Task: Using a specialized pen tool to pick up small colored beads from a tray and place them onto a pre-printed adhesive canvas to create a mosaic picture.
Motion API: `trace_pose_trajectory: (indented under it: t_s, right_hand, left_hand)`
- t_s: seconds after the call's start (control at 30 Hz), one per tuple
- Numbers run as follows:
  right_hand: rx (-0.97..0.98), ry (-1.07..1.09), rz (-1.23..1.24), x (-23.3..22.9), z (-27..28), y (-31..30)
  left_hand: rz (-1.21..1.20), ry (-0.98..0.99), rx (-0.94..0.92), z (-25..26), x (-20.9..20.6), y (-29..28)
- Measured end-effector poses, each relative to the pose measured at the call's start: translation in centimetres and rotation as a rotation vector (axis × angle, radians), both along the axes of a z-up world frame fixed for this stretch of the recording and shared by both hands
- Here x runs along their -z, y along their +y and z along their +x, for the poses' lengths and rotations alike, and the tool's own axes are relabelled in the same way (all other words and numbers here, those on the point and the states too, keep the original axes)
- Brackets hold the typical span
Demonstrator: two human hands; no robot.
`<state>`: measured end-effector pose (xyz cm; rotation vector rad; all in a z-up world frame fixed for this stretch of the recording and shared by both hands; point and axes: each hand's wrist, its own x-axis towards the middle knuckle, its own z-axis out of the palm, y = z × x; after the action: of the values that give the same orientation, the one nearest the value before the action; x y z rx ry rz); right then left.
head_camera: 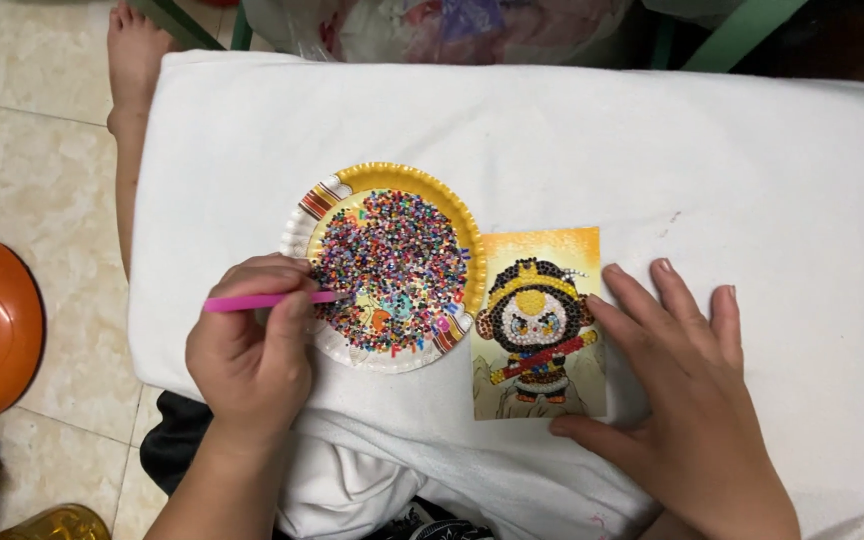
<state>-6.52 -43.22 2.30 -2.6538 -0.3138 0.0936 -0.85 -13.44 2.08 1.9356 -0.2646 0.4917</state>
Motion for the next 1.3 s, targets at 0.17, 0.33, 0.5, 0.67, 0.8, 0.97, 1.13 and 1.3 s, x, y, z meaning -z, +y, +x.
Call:
trace_pose_trajectory:
  t_s: [0.17,0.33,0.5,0.67,0.8,0.97,1.13,1.3]
  right_hand:
    - [0.008,0.017,0.002,0.0,0.0,0.1]
    - [0.007,0.004,0.007,0.3,-0.2,-0.1]
    - [-0.003,-0.01,0.003,0.1,-0.1,-0.1]
    - [0.005,-0.004,-0.013,0.0,0.2,0.0]
    - [-0.031,-0.021,-0.036,-0.5,0.2,0.0]
    - [-0.026,0.004,-0.042,-0.6,0.4,0.1]
    - [-0.037,-0.038,0.045,-0.5,0.0,-0.1]
    - [-0.037,-0.02,0.028,-0.6,0.2,-0.1]
  left_hand:
    - [0.145,-0.038,0.034,0.3,-0.5,-0.1]
    - [0.215,-0.051,0.032,0.4,-0.5,-0.1]
    - [0.203,-0.036,0.009,0.1,-0.2,0.0]
    - [-0.023,-0.051,0.039,-1.0,-1.0,-1.6]
    - [0.068,0.054,0.323,-2.4,-1.7,-3.8]
    - [0.149,-0.041,0.568,-2.8,-1.4,-6.4]
    - [0.114,-0.024,0.641,-2.7,-1.6,-7.4]
    - [0.123,-0.028,0.636,-2.7,-1.3,-7.7]
